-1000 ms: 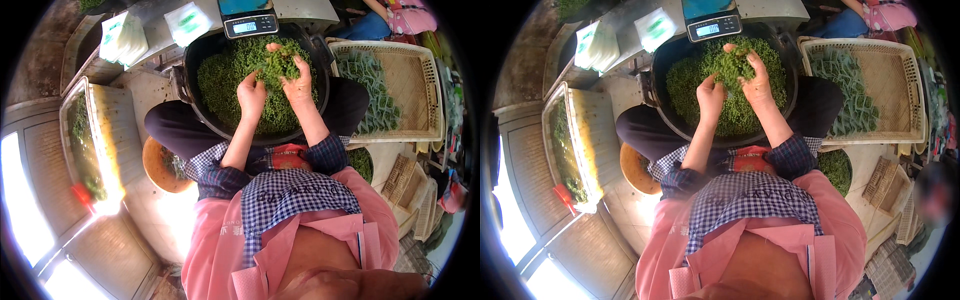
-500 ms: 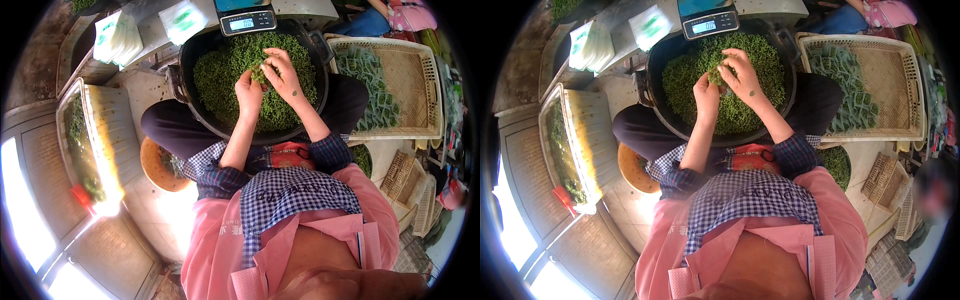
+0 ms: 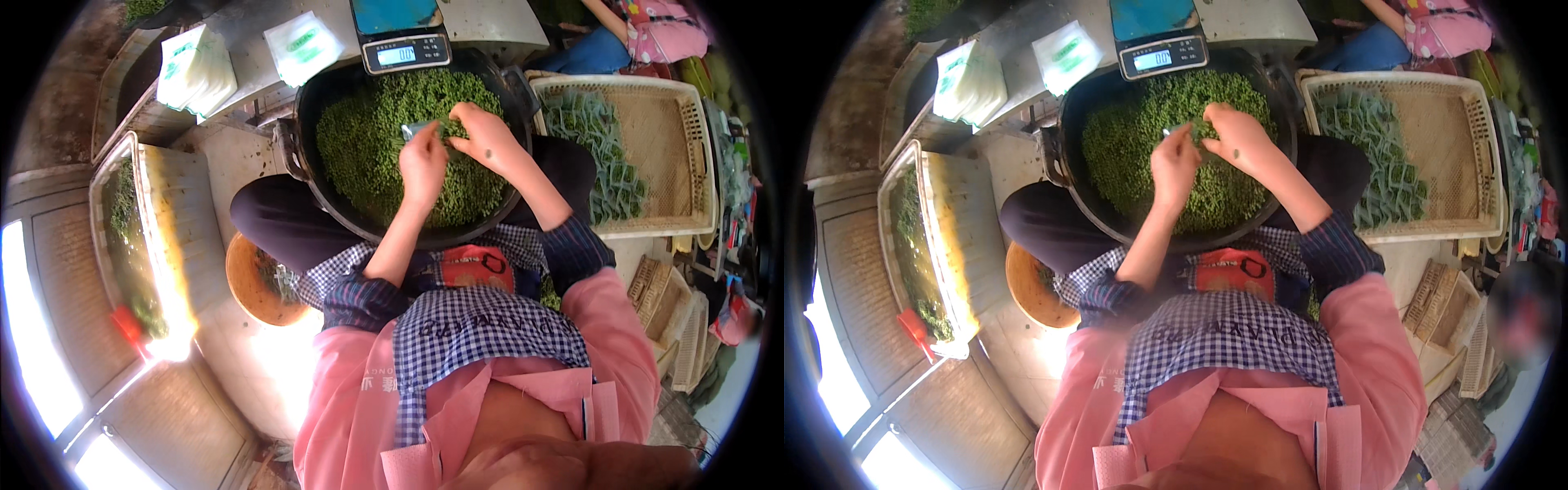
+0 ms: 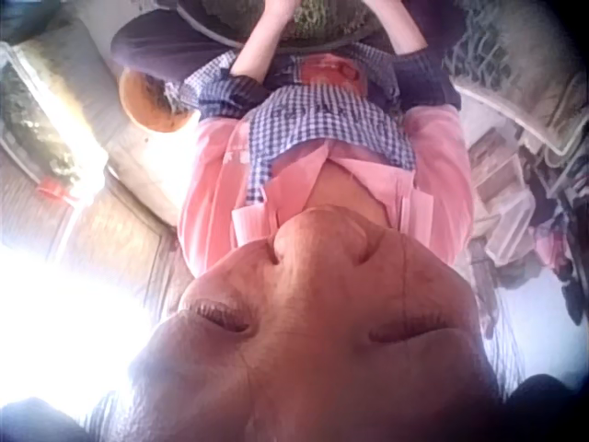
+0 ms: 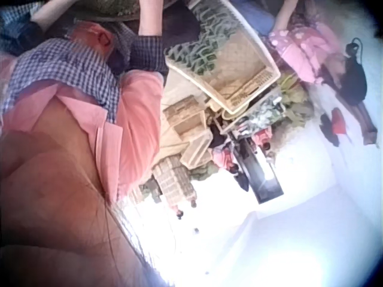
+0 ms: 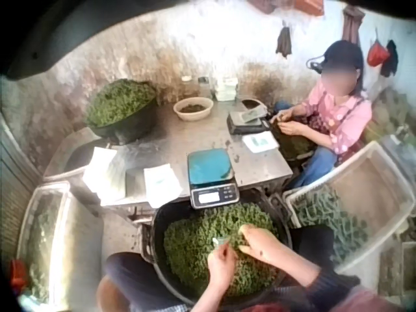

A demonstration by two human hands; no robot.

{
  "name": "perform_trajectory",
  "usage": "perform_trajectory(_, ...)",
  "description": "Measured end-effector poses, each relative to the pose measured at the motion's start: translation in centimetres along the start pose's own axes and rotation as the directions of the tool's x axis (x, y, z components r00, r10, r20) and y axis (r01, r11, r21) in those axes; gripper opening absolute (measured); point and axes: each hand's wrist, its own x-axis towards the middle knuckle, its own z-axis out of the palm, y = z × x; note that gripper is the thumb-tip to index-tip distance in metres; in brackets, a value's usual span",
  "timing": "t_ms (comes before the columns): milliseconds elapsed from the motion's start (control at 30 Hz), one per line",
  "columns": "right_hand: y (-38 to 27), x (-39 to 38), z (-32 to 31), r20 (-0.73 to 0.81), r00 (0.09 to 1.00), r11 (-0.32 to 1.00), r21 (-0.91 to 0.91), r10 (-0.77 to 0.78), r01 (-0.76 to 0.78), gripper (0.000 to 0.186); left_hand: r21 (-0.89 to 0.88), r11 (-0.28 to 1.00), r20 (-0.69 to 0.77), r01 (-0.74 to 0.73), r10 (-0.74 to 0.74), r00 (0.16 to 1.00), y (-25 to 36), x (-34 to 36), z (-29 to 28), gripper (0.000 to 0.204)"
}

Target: The person scoops green leafy vegetables from a large basin into small plastic bags. They weigh each bag on a digital scale, adjust the quantity by hand, and then place the finished bags into a nearby basket.

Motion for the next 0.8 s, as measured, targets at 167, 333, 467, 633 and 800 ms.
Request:
perform_trajectory(167,-3.7,-0.9,-1.6,0.127,0.985,0.851,0.498,0.117,-0.165,0.022,-0.186,0.978,-0.007,0.094,-0.096,0.995,0.1,0.5,-1.8,0.028)
perform_trajectory(333,-2.4,-1.0,-0.1,-0.127,0.989,0.951,0.308,0.074,-0.032,0.024,-0.127,0.991,0.051,0.034,-0.028,0.998,0.5,-0.1,-2.4,0.025)
perform_trajectory(467,1.6,-0.4,2.6,0.217,0.965,0.622,0.737,0.15,-0.262,0.03,0.106,0.917,0.185,-0.383,0.36,0.914,1.6,-0.4,-0.9,0.026)
perform_trajectory(633,2.5,1.1,0.4,0.175,0.969,0.672,0.699,0.172,-0.245,0.03,0.0,0.967,0.119,-0.253,0.252,0.961,3.1,1.7,-2.2,0.031)
perform_trajectory(800,4.5,-0.1,0.4,0.287,0.937,0.794,0.513,0.2,-0.327,0.057,0.162,0.987,0.153,-0.02,-0.005,0.988,-0.5,6.1,-4.8,0.028)
